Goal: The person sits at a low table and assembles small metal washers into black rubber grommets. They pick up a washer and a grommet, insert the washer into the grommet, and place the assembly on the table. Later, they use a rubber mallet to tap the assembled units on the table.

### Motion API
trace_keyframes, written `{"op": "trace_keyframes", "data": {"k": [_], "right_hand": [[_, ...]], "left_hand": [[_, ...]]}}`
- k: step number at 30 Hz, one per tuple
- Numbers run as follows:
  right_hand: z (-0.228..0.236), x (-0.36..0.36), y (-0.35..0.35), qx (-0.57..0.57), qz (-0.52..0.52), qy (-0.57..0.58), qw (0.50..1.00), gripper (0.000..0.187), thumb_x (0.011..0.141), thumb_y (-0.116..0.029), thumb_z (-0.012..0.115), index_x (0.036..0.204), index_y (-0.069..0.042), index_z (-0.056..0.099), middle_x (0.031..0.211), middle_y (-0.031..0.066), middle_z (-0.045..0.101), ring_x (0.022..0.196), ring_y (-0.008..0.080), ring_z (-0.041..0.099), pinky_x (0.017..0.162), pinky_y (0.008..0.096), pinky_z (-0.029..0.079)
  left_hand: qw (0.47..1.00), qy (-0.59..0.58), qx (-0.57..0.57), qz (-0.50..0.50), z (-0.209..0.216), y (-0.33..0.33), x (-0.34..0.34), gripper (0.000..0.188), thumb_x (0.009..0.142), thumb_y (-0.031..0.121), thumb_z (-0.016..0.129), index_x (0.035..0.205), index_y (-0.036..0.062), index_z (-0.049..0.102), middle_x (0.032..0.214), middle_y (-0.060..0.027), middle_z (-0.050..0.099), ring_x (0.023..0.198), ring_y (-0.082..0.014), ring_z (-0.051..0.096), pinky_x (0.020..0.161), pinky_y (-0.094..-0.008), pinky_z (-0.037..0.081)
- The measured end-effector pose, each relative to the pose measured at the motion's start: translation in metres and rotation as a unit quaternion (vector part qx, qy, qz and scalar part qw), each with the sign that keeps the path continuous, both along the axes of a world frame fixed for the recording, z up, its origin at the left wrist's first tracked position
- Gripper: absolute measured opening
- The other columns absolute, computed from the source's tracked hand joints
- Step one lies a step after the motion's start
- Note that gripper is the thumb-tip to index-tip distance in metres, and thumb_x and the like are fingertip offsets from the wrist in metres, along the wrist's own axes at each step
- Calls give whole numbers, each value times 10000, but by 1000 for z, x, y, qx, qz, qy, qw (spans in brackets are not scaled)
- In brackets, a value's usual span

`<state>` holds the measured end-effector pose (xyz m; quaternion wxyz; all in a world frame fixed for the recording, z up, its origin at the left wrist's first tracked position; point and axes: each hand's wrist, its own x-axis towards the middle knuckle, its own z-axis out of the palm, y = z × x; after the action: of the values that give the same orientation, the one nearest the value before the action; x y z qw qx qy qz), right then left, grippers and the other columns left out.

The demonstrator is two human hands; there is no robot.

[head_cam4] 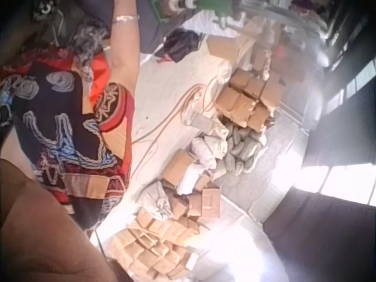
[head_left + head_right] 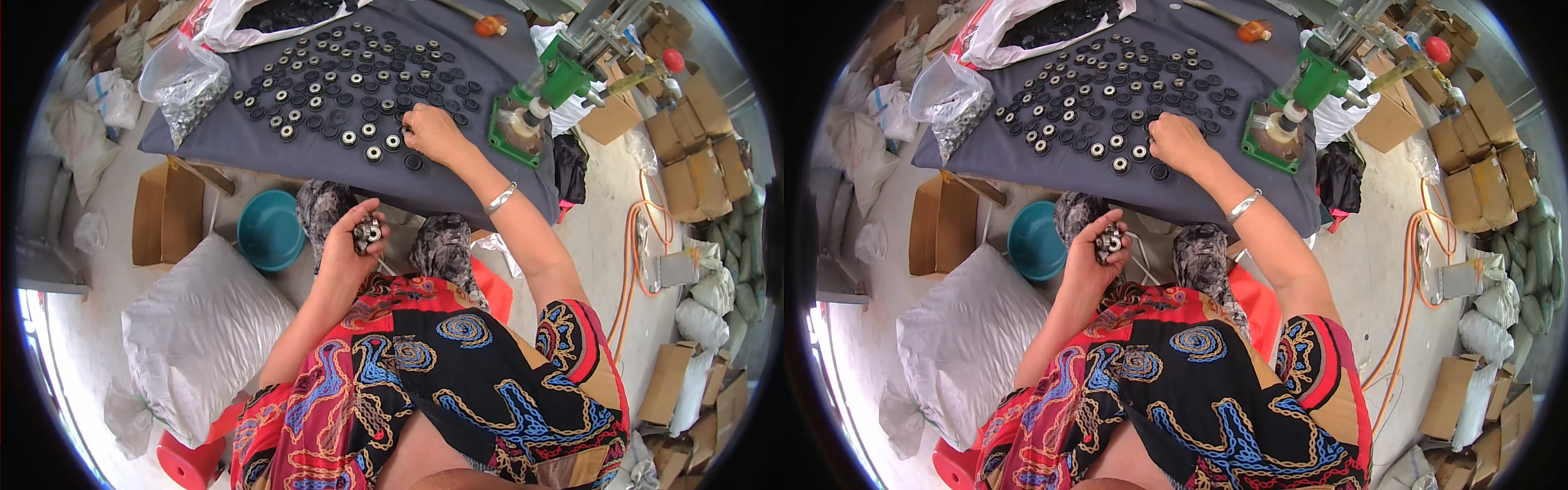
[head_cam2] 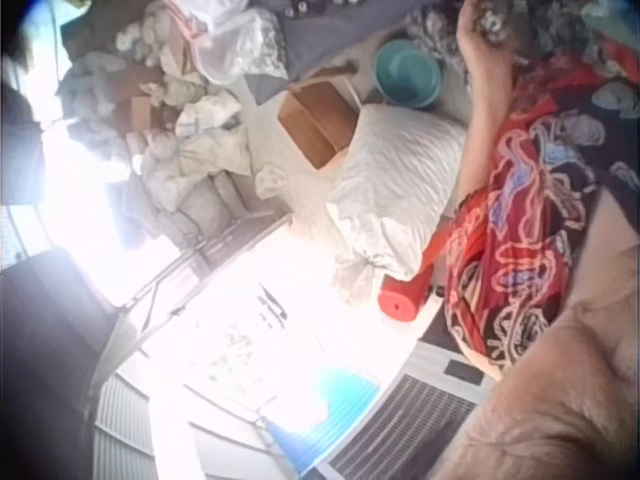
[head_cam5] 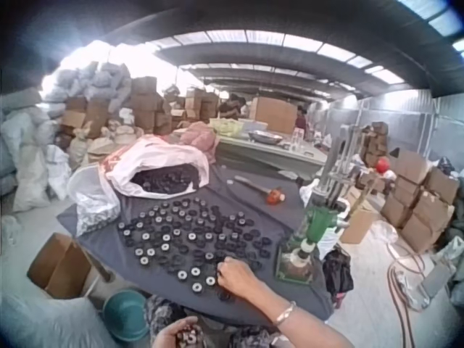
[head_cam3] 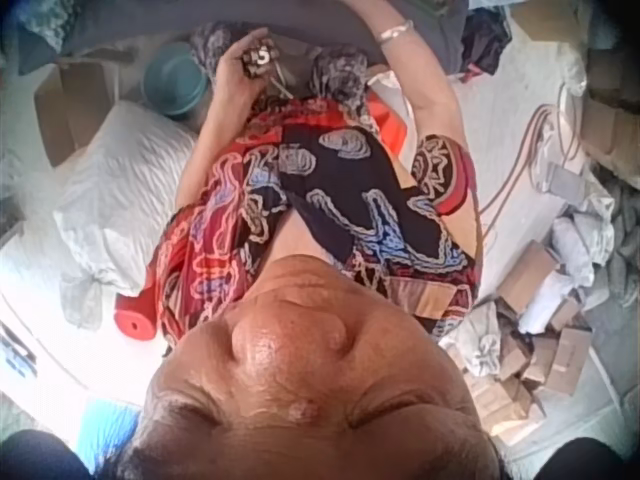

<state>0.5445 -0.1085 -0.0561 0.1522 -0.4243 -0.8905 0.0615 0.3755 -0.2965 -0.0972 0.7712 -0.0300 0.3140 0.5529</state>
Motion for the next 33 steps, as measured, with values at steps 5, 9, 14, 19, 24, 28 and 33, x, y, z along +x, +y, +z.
{"op": "trace_keyframes", "data": {"k": [5, 9, 14, 19, 24, 28, 33], "right_hand": [[1, 2, -27, 132, 17, 48, 990, 177, 771, -170, 643, 851, -14, 665, 834, 165, 599, 812, 336, 612, 729, 424, 504], [28, -8, -96, -72, 153, 130, 977, 230, 785, -200, 669, 962, -53, 665, 838, 126, 575, 794, 303, 593, 697, 403, 483], [18, -15, -134, -119, 190, 67, 972, 224, 776, -212, 655, 874, -14, 624, 819, 124, 541, 784, 308, 567, 694, 411, 468], [18, -10, -136, -67, 145, 126, 979, 210, 788, -185, 646, 915, -17, 639, 835, 119, 545, 760, 292, 579, 661, 405, 476], [15, 3, -129, -73, 88, 140, 983, 205, 796, -164, 644, 947, -26, 651, 838, 112, 544, 748, 285, 588, 648, 394, 487], [9, 3, -131, -74, 90, 169, 979, 221, 788, -133, 641, 975, -15, 636, 847, 112, 547, 765, 292, 588, 656, 392, 489], [12, 0, -121, -29, 164, 103, 981, 182, 765, -88, 623, 931, -12, 610, 856, 114, 551, 774, 300, 587, 652, 399, 490]], "left_hand": [[1000, 2, 23, 12, -4, 8, -1, 275, 960, 247, 484, 1093, 21, 569, 907, -116, 572, 748, -247, 558, 426, -242, 355], [999, 32, 5, 8, -6, 7, 1, 245, 963, 250, 479, 1067, 55, 585, 895, -65, 586, 722, -191, 558, 450, -252, 343], [992, 111, -58, -10, 7, 12, 16, 223, 964, 261, 470, 1065, 111, 600, 912, 4, 599, 749, -123, 538, 540, -267, 329], [996, 87, -30, -1, 4, 15, 25, 201, 972, 277, 471, 998, 119, 592, 878, -3, 610, 710, -129, 553, 500, -257, 327], [993, 52, 73, -77, 7, 7, 22, 211, 973, 300, 508, 928, 102, 566, 780, -43, 608, 571, -156, 572, 376, -232, 300], [987, 112, 95, -71, 4, 7, 22, 182, 948, 247, 568, 908, 70, 578, 733, -55, 617, 525, -170, 582, 370, -233, 324], [970, 215, 97, -66, 7, 9, 21, 170, 959, 204, 524, 919, 50, 583, 737, -73, 626, 507, -184, 578, 352, -236, 331]]}}
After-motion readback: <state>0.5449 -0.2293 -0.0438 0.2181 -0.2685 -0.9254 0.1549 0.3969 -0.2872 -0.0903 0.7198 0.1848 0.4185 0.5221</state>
